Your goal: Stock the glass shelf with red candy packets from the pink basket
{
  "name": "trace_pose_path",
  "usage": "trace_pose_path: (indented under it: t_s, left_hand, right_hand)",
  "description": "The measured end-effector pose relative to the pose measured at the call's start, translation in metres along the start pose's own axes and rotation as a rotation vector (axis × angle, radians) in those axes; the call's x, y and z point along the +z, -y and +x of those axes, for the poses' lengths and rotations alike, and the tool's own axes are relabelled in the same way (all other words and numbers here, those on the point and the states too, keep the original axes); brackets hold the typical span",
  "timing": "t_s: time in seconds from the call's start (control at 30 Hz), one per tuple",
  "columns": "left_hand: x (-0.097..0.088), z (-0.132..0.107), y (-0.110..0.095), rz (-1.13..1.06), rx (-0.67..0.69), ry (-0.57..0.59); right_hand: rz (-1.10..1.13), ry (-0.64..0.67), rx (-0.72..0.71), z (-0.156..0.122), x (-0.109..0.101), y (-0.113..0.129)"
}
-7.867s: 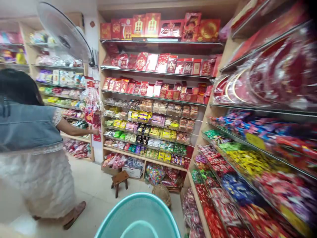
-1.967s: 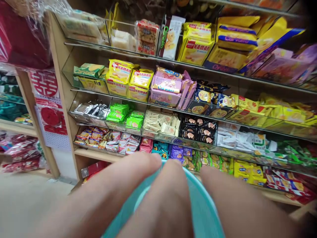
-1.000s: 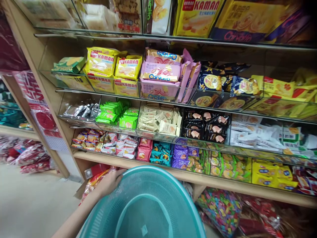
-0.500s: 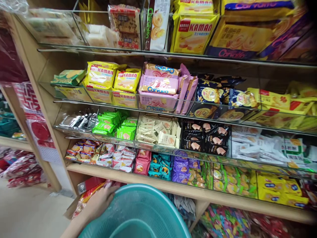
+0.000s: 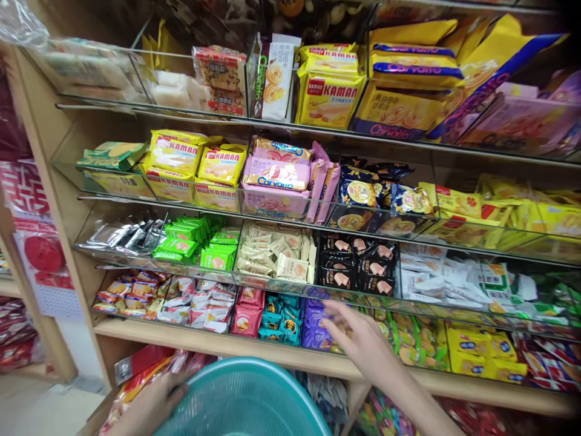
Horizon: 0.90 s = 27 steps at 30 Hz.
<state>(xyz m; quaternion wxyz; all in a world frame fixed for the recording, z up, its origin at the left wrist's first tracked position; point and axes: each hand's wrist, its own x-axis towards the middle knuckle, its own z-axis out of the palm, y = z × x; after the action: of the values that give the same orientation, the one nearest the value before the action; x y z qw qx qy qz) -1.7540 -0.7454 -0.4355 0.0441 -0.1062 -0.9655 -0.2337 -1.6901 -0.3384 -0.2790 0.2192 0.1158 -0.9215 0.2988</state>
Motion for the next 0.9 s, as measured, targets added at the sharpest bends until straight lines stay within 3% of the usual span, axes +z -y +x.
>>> trace_pose_path:
  t_s: [0.13,0.3,0.5,0.7,0.9]
  left_hand:
    - [0.006,-0.010,0.007,-0.050,-0.004,0.026]
    - [0.016,-0.016,0.022,-0.089,0.035,-0.094]
    - [0.021,-0.013,0.031,-0.109,-0.019,-0.182]
    - [0.017,-0.012,0.026,-0.095,-0.024,-0.161]
    - [0.013,-0.015,0.023,-0.111,0.048,-0.213]
  right_hand:
    - [-0.334,-0.053,-0.397,0.071,-0.011,0.041]
    - [-0.619,0.064,-0.541,0.118,-0.008,0.056]
    - [-0.685,0.129,-0.578,0.132,-0.004,0.052]
    - [-0.665,0.132,-0.581,0.135,-0.003,0.049]
    - [-0.621,0.112,-0.586,0.135,-0.002,0.043]
